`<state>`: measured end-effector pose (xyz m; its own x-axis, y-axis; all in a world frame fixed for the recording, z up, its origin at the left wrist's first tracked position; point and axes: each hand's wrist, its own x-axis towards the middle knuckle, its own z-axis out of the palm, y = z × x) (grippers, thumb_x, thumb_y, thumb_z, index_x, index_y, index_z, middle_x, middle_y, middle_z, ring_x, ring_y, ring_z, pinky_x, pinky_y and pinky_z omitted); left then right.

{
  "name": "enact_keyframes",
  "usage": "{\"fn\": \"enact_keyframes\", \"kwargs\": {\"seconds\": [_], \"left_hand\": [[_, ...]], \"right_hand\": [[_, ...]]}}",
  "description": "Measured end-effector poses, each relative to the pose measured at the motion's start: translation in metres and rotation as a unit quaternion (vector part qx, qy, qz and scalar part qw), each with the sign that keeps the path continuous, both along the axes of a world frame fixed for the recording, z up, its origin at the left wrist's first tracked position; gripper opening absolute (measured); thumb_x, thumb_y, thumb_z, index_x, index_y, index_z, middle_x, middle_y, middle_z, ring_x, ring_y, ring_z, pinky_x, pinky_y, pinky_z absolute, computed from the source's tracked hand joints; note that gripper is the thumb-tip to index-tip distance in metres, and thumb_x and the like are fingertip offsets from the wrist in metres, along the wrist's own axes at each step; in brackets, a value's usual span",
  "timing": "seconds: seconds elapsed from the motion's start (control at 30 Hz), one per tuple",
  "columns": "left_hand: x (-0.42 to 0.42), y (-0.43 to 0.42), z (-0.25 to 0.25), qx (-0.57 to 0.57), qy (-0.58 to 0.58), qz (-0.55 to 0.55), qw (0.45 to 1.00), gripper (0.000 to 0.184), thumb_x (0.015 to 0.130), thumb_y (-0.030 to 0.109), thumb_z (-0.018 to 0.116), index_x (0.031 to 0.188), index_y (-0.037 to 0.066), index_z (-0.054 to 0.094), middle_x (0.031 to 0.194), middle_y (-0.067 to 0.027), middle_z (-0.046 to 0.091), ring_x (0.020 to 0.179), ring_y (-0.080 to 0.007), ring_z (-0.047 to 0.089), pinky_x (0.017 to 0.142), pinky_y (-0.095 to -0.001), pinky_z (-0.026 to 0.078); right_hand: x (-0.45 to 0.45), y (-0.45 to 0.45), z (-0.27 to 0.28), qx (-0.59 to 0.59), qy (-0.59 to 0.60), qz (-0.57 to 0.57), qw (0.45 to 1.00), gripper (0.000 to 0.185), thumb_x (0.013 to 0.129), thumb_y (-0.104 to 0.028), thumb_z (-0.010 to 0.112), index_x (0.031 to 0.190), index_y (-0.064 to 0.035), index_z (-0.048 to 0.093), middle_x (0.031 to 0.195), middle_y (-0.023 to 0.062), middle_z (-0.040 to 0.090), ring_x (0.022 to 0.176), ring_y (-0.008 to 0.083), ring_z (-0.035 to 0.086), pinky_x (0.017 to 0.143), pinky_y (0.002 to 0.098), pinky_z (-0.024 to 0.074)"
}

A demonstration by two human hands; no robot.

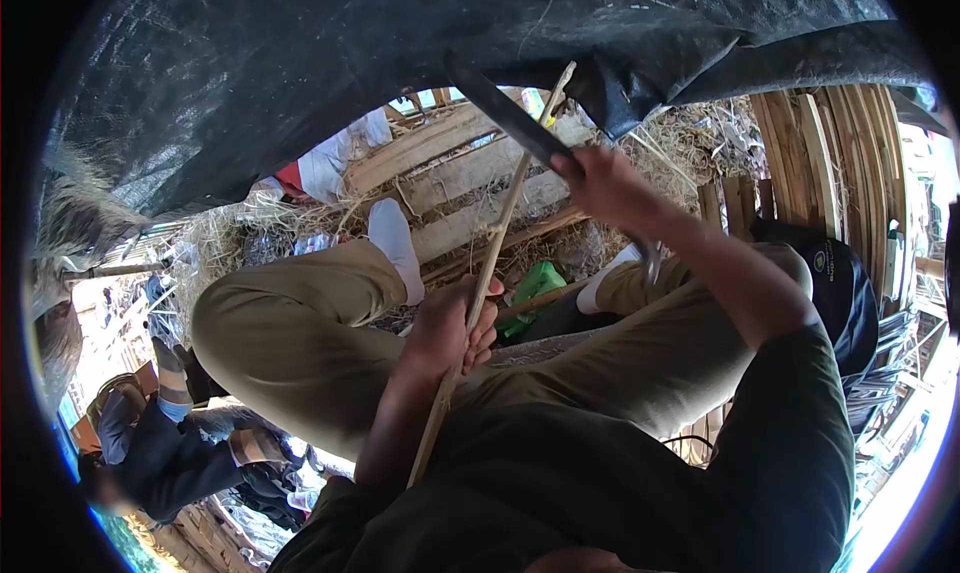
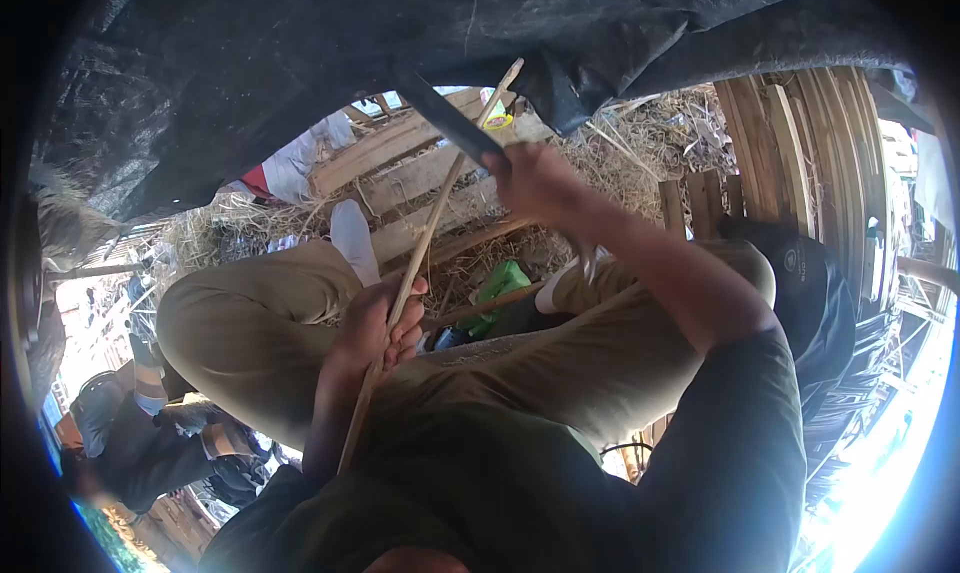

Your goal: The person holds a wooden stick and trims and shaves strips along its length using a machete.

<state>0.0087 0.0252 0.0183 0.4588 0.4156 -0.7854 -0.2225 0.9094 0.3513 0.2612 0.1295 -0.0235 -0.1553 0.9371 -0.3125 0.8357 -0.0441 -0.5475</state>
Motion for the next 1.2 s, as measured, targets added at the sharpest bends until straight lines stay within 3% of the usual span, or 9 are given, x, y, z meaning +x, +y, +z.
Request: {"fn": "enact_keyframes", "kwargs": {"seconds": [0.2,0.27,0.33,0.57,0.6,0.8,0.9,1.1,1.2], "left_hand": [[0.0,-0.005,-0.007,-0.003,0.004,0.019,1.0,0.029,0.102,0.036,0.04,0.092,0.01,0.048,0.054,-0.0016,0.039,0.037,-0.012,0.034,0.035,-0.028,0.031],[0.001,-0.002,-0.009,0.007,-0.002,0.025,1.0,0.03,0.103,0.037,0.038,0.088,0.011,0.046,0.053,-0.0019,0.039,0.037,-0.0124,0.035,0.035,-0.0282,0.032],[-0.002,0.001,-0.007,0.002,-0.001,0.016,1.0,0.032,0.103,0.037,0.036,0.085,0.013,0.043,0.053,-0.0022,0.04,0.037,-0.0127,0.035,0.035,-0.0285,0.032],[0.005,0.0,-0.004,-0.013,0.013,0.007,1.0,0.03,0.104,0.035,0.033,0.085,0.013,0.043,0.052,-0.0024,0.04,0.037,-0.0124,0.036,0.034,-0.0281,0.031],[0.007,0.001,-0.005,-0.01,0.013,0.008,1.0,0.03,0.104,0.034,0.033,0.086,0.013,0.043,0.053,-0.0023,0.04,0.037,-0.0122,0.036,0.034,-0.0279,0.031],[0.01,-0.002,-0.013,0.028,0.016,0.004,0.999,0.028,0.104,0.034,0.034,0.087,0.013,0.043,0.053,-0.0017,0.04,0.037,-0.0116,0.035,0.034,-0.0281,0.031],[0.015,-0.001,-0.009,0.021,0.032,0.002,0.999,0.029,0.103,0.035,0.035,0.088,0.012,0.043,0.053,-0.0015,0.041,0.037,-0.0115,0.035,0.034,-0.028,0.031],[0.021,0.003,-0.014,0.023,0.049,0.008,0.998,0.035,0.103,0.039,0.038,0.083,0.011,0.044,0.051,-0.0007,0.04,0.036,-0.0113,0.038,0.033,-0.0266,0.031],[0.02,-0.001,-0.018,0.036,0.014,0.011,0.999,0.037,0.102,0.039,0.041,0.08,0.011,0.046,0.049,-0.0005,0.038,0.036,-0.0117,0.039,0.033,-0.0263,0.032]], "right_hand": [[-0.032,-0.047,0.025,-0.006,0.155,0.141,0.978,0.033,0.102,-0.028,0.052,0.092,0.0011,0.064,0.066,0.0185,0.065,0.054,0.0347,0.065,0.05,0.0449,0.0501],[-0.005,-0.029,-0.006,0.176,0.016,0.19,0.966,0.032,0.102,-0.027,0.052,0.091,0.0013,0.064,0.068,0.0189,0.065,0.055,0.0345,0.065,0.051,0.0446,0.0503],[-0.002,-0.006,0.004,0.03,0.021,0.039,0.999,0.033,0.102,-0.025,0.052,0.088,0.0018,0.065,0.069,0.0204,0.065,0.057,0.0355,0.065,0.054,0.0448,0.0498],[-0.04,-0.061,0.032,-0.009,0.144,0.103,0.984,0.034,0.101,-0.026,0.053,0.086,0.0026,0.064,0.064,0.0216,0.062,0.059,0.0369,0.065,0.056,0.046,0.048],[-0.04,-0.056,0.035,-0.112,0.132,0.063,0.983,0.042,0.098,-0.037,0.057,0.084,0.0017,0.066,0.068,0.0213,0.065,0.066,0.0376,0.067,0.066,0.0488,0.0504],[-0.038,-0.051,0.057,-0.157,0.132,0.115,0.972,0.043,0.093,-0.041,0.067,0.081,-0.0004,0.064,0.056,0.0071,0.057,0.049,0.0179,0.058,0.05,0.039,0.045],[-0.037,-0.056,0.033,-0.21,0.19,0.038,0.958,0.054,0.091,-0.052,0.065,0.085,0.0013,0.067,0.058,0.0084,0.058,0.046,0.0172,0.057,0.044,0.0364,0.0461],[-0.037,-0.057,0.079,-0.481,0.286,-0.019,0.829,0.048,0.097,-0.049,0.06,0.084,-0.0032,0.058,0.051,0.0002,0.048,0.041,0.0085,0.047,0.035,0.0259,0.0368],[-0.029,-0.062,0.112,-0.467,0.385,0.062,0.793,0.053,0.096,-0.052,0.059,0.08,-0.0021,0.056,0.051,-0.0001,0.049,0.039,0.0073,0.048,0.034,0.025,0.036]]}}
